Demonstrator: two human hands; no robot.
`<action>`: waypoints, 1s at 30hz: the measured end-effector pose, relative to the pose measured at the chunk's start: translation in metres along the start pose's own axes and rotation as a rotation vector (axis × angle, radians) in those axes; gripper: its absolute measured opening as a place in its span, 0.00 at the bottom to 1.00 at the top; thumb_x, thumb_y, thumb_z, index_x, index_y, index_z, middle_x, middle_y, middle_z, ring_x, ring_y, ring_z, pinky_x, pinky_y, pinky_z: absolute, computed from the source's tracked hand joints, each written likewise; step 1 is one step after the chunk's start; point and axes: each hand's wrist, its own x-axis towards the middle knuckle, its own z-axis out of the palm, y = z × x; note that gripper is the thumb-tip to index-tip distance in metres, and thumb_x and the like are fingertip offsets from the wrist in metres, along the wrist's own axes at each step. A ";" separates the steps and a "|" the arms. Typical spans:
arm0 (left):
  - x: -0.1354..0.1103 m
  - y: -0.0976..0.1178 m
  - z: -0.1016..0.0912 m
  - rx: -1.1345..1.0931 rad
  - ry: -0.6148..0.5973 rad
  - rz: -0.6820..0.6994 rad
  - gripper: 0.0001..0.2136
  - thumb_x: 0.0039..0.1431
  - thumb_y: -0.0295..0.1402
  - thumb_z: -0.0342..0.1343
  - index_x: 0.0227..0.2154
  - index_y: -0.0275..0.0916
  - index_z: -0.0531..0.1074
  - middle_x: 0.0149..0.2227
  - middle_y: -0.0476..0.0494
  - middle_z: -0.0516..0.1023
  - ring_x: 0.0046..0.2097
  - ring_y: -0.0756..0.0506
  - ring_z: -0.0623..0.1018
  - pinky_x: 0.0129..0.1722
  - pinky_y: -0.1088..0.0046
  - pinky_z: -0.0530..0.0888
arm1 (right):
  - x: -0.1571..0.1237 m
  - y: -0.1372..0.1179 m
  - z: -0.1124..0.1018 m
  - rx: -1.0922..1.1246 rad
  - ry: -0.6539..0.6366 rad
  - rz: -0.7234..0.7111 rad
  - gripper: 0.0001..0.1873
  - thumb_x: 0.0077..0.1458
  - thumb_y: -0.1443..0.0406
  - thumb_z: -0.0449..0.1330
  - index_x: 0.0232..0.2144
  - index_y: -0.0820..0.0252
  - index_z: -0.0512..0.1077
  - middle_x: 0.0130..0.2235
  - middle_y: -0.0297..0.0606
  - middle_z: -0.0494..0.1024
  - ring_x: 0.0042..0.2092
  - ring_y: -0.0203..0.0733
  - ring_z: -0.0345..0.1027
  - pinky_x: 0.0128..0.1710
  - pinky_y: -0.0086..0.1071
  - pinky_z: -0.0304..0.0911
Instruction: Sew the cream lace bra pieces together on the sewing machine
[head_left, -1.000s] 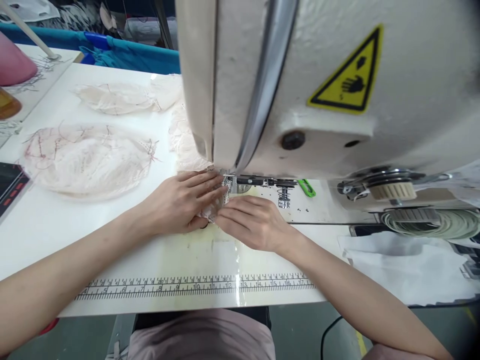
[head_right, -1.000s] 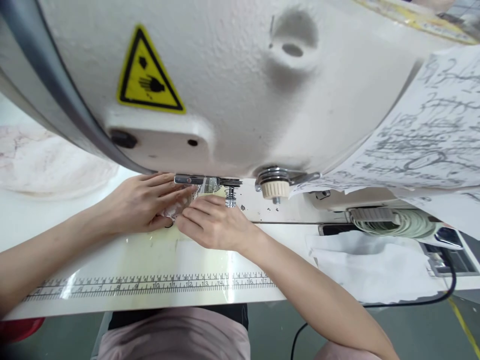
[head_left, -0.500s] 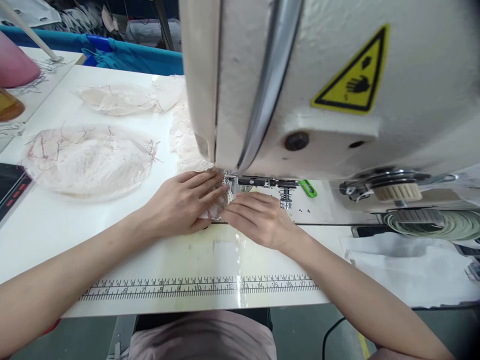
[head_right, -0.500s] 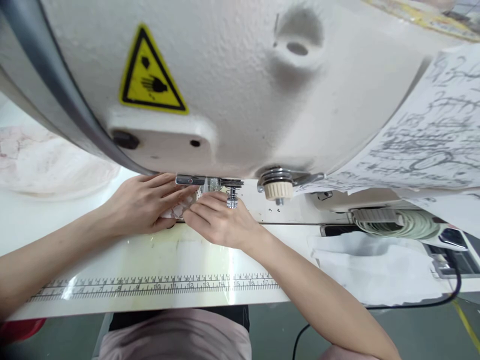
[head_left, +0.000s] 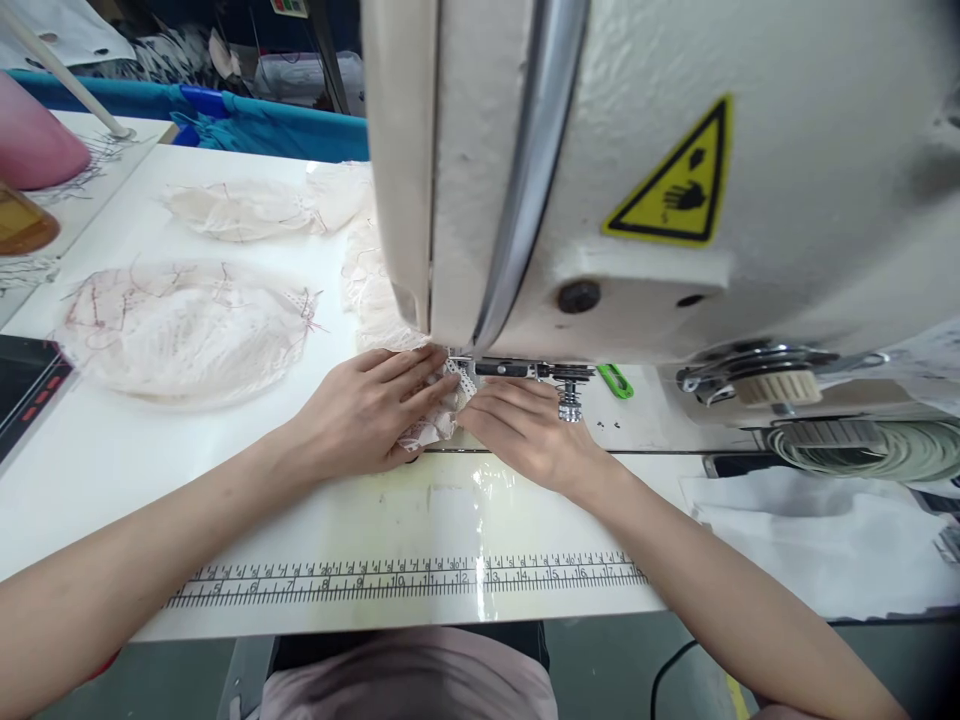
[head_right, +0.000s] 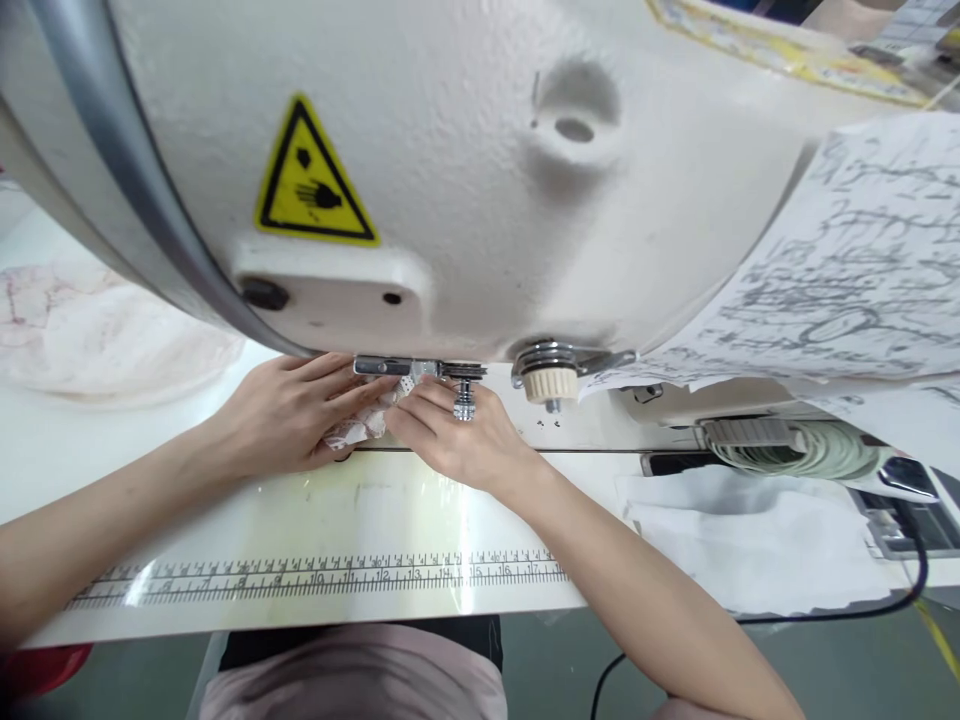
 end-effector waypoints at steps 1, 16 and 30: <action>0.000 0.000 0.000 0.001 0.000 -0.002 0.24 0.60 0.37 0.50 0.57 0.32 0.68 0.54 0.34 0.75 0.58 0.36 0.72 0.49 0.61 0.73 | 0.000 0.001 -0.001 -0.006 -0.001 -0.005 0.12 0.61 0.74 0.54 0.40 0.54 0.72 0.38 0.32 0.79 0.42 0.35 0.70 0.43 0.32 0.67; 0.002 0.001 0.004 -0.027 0.249 0.168 0.13 0.67 0.28 0.46 0.46 0.30 0.73 0.51 0.40 0.78 0.51 0.43 0.79 0.54 0.64 0.75 | -0.001 0.003 -0.002 0.010 0.012 -0.009 0.12 0.62 0.72 0.55 0.43 0.53 0.73 0.42 0.31 0.80 0.44 0.34 0.72 0.44 0.32 0.68; 0.003 0.001 0.003 -0.084 0.191 0.010 0.10 0.66 0.28 0.47 0.39 0.33 0.75 0.49 0.37 0.79 0.50 0.43 0.79 0.54 0.66 0.77 | 0.011 -0.006 0.006 -0.026 0.141 -0.015 0.11 0.56 0.77 0.58 0.34 0.58 0.74 0.38 0.28 0.81 0.43 0.33 0.75 0.40 0.29 0.67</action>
